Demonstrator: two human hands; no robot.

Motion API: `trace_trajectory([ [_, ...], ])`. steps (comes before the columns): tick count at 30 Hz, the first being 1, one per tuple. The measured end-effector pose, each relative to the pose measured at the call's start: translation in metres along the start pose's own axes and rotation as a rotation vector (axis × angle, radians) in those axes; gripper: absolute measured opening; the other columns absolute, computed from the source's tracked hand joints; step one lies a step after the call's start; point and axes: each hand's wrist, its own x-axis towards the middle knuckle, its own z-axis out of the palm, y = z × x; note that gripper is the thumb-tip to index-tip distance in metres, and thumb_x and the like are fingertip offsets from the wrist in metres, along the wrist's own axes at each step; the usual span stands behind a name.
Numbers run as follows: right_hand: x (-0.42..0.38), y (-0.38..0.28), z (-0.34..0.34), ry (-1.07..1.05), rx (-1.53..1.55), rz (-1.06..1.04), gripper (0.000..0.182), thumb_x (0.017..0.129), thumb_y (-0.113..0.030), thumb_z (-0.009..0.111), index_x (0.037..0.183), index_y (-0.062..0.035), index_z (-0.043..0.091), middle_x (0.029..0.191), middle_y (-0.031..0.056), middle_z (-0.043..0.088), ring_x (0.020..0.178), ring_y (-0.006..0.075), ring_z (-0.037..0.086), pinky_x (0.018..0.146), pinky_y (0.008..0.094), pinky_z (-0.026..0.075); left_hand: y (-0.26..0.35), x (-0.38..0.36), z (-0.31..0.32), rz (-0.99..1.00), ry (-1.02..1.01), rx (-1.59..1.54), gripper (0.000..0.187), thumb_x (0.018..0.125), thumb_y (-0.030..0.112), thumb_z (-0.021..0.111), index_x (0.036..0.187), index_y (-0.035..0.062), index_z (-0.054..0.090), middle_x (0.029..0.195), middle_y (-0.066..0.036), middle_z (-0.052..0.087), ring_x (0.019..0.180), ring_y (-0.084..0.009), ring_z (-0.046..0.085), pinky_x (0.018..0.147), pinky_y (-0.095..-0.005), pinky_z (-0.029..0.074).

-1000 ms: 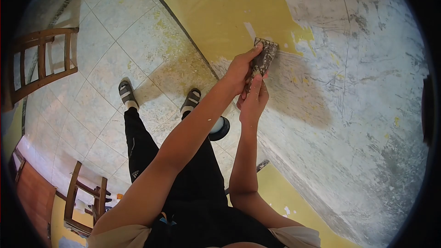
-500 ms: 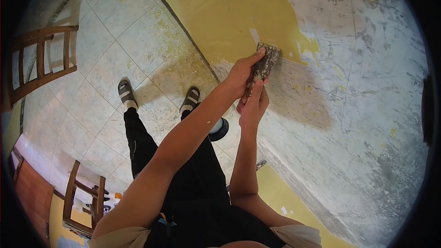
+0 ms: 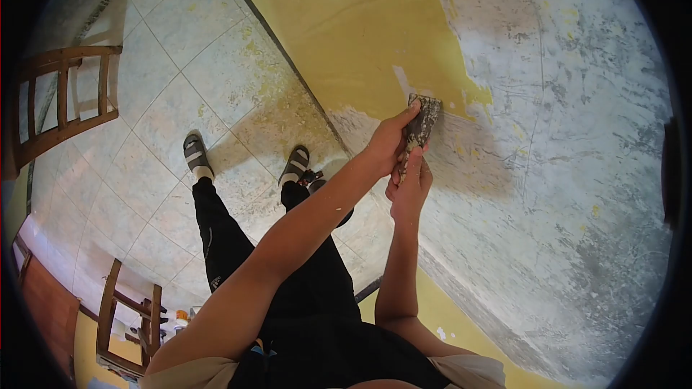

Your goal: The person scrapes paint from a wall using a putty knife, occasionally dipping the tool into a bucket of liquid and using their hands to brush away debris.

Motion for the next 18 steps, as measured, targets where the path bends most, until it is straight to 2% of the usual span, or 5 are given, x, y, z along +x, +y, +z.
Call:
trace_trajectory([
  [4, 0.003, -0.005, 0.004, -0.052, -0.059, -0.019, 0.048, 0.105, -0.052, 0.052, 0.087, -0.0076, 0.054, 0.057, -0.0027, 0.042, 0.038, 0.0045, 0.031, 0.034, 0.0233, 0.021, 0.003, 0.005, -0.003, 0.018, 0.052, -0.076, 0.038, 0.102, 0.051, 0.058, 0.098, 0.0128, 0.059, 0.072, -0.006, 0.063, 0.055, -0.0169, 0.06, 0.041, -0.0285, 0.042],
  [7, 0.002, -0.002, 0.007, -0.052, -0.049, -0.045, 0.048, 0.105, -0.052, 0.051, 0.086, -0.0081, 0.052, 0.057, -0.0027, 0.042, 0.038, 0.0046, 0.031, 0.034, 0.0233, 0.021, 0.008, 0.005, -0.012, -0.014, -0.051, 0.005, 0.039, 0.101, 0.052, 0.059, 0.098, 0.0131, 0.059, 0.072, -0.007, 0.063, 0.055, -0.0167, 0.059, 0.041, -0.0286, 0.042],
  [13, 0.001, -0.002, 0.01, -0.021, -0.023, -0.008, 0.049, 0.105, -0.053, 0.051, 0.085, -0.0088, 0.05, 0.058, -0.0025, 0.042, 0.038, 0.0045, 0.031, 0.034, 0.0234, 0.021, 0.011, 0.002, -0.007, -0.022, -0.028, 0.022, 0.04, 0.1, 0.053, 0.059, 0.097, 0.0128, 0.059, 0.071, -0.007, 0.064, 0.053, -0.0151, 0.059, 0.038, -0.0262, 0.038],
  [15, 0.0, 0.002, 0.015, -0.028, -0.014, -0.013, 0.048, 0.105, -0.053, 0.051, 0.085, -0.0087, 0.05, 0.058, -0.0026, 0.042, 0.038, 0.0044, 0.031, 0.034, 0.0234, 0.021, 0.015, 0.003, -0.014, -0.032, -0.077, 0.061, 0.04, 0.099, 0.051, 0.063, 0.099, 0.0109, 0.062, 0.073, -0.006, 0.064, 0.058, -0.017, 0.061, 0.046, -0.0305, 0.047],
  [18, -0.006, 0.004, 0.015, -0.02, 0.042, -0.041, 0.048, 0.105, -0.052, 0.051, 0.087, -0.0084, 0.051, 0.058, -0.0028, 0.042, 0.038, 0.0044, 0.031, 0.034, 0.0235, 0.021, 0.011, -0.001, -0.014, -0.074, -0.073, 0.082, 0.04, 0.098, 0.051, 0.063, 0.099, 0.0108, 0.062, 0.074, -0.006, 0.064, 0.058, -0.0167, 0.061, 0.046, -0.0303, 0.047],
])
